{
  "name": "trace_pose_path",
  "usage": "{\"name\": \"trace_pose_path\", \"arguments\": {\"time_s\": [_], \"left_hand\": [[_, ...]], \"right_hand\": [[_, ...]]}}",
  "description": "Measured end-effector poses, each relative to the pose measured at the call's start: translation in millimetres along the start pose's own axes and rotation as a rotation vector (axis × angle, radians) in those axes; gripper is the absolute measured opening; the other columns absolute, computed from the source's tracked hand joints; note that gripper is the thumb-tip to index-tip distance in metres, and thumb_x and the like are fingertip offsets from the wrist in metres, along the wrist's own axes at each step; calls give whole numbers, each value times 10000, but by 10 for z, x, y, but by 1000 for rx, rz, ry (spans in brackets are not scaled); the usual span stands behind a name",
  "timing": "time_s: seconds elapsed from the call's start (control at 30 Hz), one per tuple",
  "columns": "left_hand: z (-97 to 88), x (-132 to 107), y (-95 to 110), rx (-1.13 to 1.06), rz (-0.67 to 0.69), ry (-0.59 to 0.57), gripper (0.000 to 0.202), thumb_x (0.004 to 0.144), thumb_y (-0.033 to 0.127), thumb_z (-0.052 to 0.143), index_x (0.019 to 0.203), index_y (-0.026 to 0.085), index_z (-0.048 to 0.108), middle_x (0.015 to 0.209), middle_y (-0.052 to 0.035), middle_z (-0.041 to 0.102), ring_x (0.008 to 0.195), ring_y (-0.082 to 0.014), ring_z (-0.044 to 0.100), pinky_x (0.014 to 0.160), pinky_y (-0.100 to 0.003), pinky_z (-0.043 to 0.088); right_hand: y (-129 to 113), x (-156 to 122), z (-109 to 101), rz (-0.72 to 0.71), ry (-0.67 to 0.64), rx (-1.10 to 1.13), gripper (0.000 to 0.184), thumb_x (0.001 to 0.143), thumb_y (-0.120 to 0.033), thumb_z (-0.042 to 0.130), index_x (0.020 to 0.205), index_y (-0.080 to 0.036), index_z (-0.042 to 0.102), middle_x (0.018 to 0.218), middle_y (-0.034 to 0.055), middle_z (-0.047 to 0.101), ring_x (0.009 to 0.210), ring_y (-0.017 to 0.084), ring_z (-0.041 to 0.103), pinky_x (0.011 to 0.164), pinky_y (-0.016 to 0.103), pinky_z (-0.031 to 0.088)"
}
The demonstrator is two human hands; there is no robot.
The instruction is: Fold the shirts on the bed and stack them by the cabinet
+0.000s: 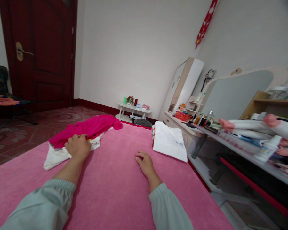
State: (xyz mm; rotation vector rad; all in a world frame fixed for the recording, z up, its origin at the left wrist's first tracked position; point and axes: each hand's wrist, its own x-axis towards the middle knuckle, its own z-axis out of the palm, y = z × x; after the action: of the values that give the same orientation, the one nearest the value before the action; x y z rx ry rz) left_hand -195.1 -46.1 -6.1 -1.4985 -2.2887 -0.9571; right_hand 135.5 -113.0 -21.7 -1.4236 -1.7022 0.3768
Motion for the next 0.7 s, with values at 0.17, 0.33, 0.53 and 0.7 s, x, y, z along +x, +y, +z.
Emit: {"name": "trace_pose_path", "arguments": {"time_s": [0.17,0.33,0.53,0.7], "left_hand": [[-30,17,9,-22,-29,-16,372,804,278,514,1128,187,673,1052,-204,617,971,-388,537,745,-454,399],[-80,34,0,-97,-90,-33,342,802,249,517,1091,198,691,1019,-194,643,948,-376,553,753,-469,406],[-328,55,164,-285,-75,135,262,818,252,506,1002,204,687,946,-127,650,923,-310,565,780,-418,402],[-886,-81,893,-703,299,92,154,758,144,518,825,197,645,888,-38,642,832,-204,577,731,-299,414]], "right_hand": [[36,12,17,-1,1,-5,238,738,-156,611,927,-204,748,1161,87,674,1113,217,593,1024,391,399],[35,12,14,-7,-5,-10,244,738,-161,607,933,-201,748,1157,91,676,1111,220,596,1029,398,397],[39,11,26,-14,28,55,228,709,-170,608,886,-193,751,1116,91,691,1078,227,611,1012,397,418],[7,46,44,17,119,269,352,739,-244,571,1067,-176,680,1091,95,691,978,202,647,908,361,502]]}}
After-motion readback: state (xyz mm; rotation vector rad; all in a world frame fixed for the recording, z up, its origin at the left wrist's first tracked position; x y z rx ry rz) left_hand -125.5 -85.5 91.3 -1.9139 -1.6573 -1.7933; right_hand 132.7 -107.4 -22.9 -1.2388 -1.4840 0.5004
